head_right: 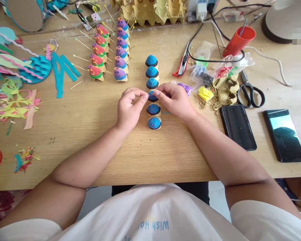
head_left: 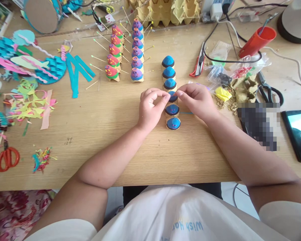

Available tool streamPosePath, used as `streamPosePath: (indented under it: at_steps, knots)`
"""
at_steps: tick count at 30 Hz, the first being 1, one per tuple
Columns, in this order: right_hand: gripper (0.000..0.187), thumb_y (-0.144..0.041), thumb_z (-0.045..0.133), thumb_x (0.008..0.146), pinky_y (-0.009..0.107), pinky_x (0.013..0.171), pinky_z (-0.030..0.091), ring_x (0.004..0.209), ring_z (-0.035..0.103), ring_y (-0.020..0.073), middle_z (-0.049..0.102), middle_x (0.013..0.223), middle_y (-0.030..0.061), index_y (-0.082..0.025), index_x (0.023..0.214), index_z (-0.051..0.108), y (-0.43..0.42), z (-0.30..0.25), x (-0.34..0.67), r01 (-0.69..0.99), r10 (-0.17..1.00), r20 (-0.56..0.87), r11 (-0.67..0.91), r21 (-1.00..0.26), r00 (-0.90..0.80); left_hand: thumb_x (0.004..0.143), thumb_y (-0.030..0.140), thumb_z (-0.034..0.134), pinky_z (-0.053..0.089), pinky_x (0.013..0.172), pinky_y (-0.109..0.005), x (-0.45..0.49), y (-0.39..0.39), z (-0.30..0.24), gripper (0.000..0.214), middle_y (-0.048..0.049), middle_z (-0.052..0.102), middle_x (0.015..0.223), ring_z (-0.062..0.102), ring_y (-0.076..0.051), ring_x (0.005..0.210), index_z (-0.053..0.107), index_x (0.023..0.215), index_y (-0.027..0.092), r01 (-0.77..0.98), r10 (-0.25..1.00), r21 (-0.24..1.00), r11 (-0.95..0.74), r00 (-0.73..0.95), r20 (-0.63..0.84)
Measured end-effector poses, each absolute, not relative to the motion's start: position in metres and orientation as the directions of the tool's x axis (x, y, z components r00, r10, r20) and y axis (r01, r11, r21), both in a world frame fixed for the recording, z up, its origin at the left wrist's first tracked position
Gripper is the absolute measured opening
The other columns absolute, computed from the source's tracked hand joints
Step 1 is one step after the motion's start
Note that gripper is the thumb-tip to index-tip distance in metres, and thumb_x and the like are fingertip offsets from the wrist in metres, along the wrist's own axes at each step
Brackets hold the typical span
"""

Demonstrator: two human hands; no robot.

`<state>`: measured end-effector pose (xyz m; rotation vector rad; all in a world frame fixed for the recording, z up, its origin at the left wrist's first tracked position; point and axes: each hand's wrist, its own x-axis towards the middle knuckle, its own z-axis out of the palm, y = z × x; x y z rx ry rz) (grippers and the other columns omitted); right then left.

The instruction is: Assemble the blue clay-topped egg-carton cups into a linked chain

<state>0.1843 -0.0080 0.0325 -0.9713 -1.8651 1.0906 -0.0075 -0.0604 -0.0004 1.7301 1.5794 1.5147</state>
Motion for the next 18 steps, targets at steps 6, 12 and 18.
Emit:
streamPosePath:
  at_steps: [6,12,18]
  knots:
    - [0.052,-0.073,0.078,0.084,0.03,0.052,0.025,0.056,0.032,0.0096,0.043,0.058,-0.0054,-0.021,0.085,0.073,-0.0118,0.0341,0.1819,0.207,0.872,0.196,0.315,-0.926,-0.449,0.099,0.05,0.072,0.052,0.107,-0.042,-0.0077,-0.0615,0.0014,0.022,-0.0019,0.076,0.103,0.068,-0.021,0.112,0.078,0.093,0.029,0.52,0.886,0.8,-0.299,-0.159,0.435]
    - [0.046,-0.067,0.079,0.087,0.031,0.051,0.023,0.056,0.032,0.0105,0.045,0.059,-0.0044,-0.023,0.084,0.069,-0.014,0.0371,0.1802,0.228,0.88,0.134,0.261,-0.938,-0.456,0.101,0.052,0.068,0.053,0.108,-0.042,-0.0067,-0.0628,0.0034,0.027,-0.0037,0.076,0.104,0.068,-0.022,0.112,0.081,0.097,0.028,0.521,0.894,0.802,-0.292,-0.149,0.422]
    - [0.038,-0.058,0.079,0.09,0.031,0.052,0.024,0.056,0.032,0.0104,0.043,0.059,-0.0048,-0.022,0.083,0.069,-0.012,0.0369,0.1823,0.275,0.892,0.14,0.277,-0.921,-0.431,0.107,0.051,0.058,0.054,0.111,-0.04,-0.0066,-0.0626,0.0039,0.031,-0.0049,0.078,0.112,0.07,-0.021,0.116,0.081,0.108,0.03,0.483,0.905,0.832,-0.273,-0.165,0.393]
